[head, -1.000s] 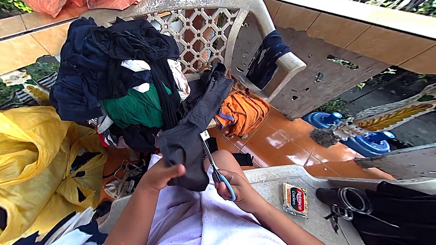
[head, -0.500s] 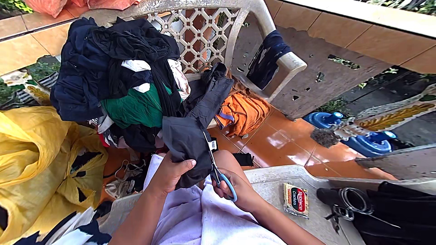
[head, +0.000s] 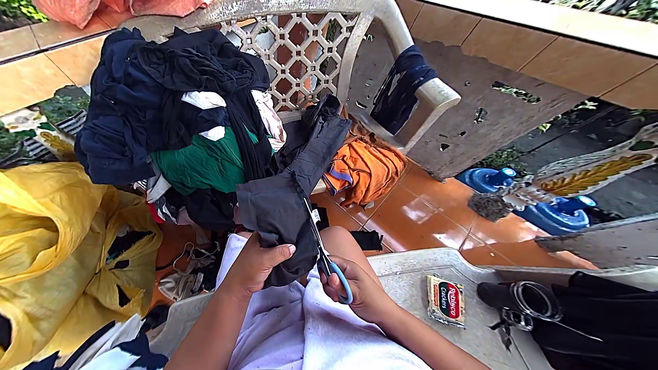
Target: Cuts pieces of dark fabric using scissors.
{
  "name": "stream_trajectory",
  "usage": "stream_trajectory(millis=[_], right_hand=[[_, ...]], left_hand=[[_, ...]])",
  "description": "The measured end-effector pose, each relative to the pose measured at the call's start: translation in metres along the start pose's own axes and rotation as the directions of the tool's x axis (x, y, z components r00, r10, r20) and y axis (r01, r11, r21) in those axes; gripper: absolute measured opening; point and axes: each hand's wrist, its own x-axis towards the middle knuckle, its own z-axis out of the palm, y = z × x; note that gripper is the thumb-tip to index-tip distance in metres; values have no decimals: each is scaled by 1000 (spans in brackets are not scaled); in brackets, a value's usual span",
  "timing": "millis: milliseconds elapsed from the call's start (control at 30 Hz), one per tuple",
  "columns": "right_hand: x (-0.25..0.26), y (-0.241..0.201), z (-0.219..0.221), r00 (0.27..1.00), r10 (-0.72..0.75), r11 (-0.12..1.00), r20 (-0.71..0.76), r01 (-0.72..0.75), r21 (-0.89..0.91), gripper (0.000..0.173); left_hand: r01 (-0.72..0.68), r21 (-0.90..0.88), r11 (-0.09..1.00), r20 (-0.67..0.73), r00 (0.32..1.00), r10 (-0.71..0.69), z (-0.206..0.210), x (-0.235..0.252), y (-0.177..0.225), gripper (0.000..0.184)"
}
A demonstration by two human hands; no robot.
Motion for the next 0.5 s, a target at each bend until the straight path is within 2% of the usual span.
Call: stream_trajectory(millis=[67, 133, 267, 367, 500], right_hand=[[0, -2, 1, 999, 33, 999, -7, -32, 15, 28], [-1, -5, 2, 998, 66, 998, -18, -67, -20, 37], [-2, -7, 2, 998, 59, 997, -12, -60, -52, 48], [-2, -6, 2, 999, 34, 998, -12, -34, -49, 46], [-1, -1, 1, 1000, -9, 1000, -13, 9, -6, 32]], left_hand=[[20, 11, 1000, -2, 1000, -20, -1, -1, 2, 32], [40, 39, 998, 25, 999, -41, -1, -2, 4, 34], [67, 76, 995, 105, 992, -75, -3, -2, 5, 36], [80, 91, 993, 111, 990, -89, -2, -2, 5, 36], [72, 102, 992, 101, 991, -82, -3, -2, 7, 36]])
